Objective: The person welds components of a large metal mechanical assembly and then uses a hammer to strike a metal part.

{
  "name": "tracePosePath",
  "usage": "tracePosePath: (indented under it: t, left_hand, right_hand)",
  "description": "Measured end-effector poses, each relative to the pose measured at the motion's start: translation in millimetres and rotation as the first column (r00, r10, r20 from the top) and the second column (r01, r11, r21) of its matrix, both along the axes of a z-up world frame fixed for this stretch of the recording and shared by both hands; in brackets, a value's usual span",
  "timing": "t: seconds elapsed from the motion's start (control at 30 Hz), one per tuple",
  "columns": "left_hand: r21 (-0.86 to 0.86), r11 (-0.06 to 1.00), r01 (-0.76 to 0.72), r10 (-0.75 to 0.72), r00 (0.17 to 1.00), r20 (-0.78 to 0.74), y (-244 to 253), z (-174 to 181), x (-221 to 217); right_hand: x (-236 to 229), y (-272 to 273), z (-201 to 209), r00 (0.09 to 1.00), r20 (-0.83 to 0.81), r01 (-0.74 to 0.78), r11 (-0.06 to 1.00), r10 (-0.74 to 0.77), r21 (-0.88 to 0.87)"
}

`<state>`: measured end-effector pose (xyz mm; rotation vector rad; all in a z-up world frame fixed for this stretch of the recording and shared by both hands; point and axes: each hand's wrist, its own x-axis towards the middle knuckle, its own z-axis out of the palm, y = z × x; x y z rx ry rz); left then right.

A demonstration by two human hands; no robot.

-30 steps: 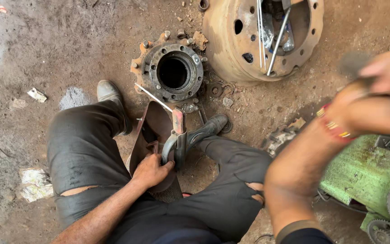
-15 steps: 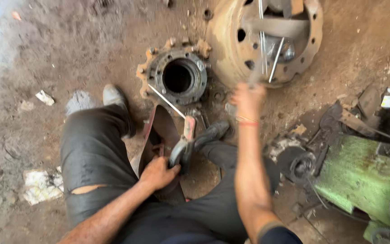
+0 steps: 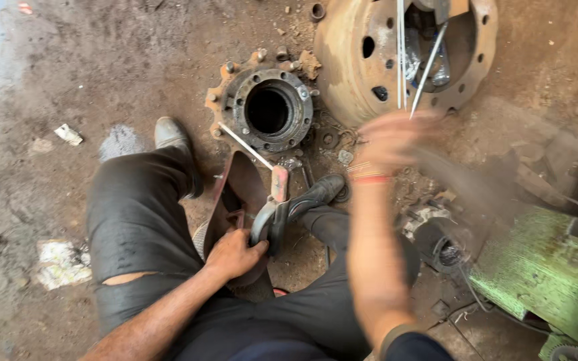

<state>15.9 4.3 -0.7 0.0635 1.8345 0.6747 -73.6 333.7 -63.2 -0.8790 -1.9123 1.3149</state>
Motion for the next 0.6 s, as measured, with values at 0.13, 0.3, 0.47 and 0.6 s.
tracePosePath:
  t: [0.13,0.3,0.47,0.6]
  left_hand:
    - [0.03,0.999,0.018,-0.017,0.999,-0.028,3,4,8]
    - [0.015,1.0,0.017,-0.018,1.0,0.024,-2,8,-1]
    - [-0.026,0.999,0.018,-0.017,0.999,0.042,-3,9,-1]
    - [-0.033,0.999,0.033,-0.031,0.997,0.073,-3,9,0]
  right_hand:
    - [36,-38,-49,0.591,0.766,-0.143,0.968,0.252,-0.207]
    - [12,8,66,0.945,0.323,0.052,0.957,0.046,-0.287]
    - [-11,58,172,0.809,-0.482,-0.198,0.928,0.336,0.314]
    - [-19,75,131,0.588,-0.728,-0.308,0.93,0.351,0.2]
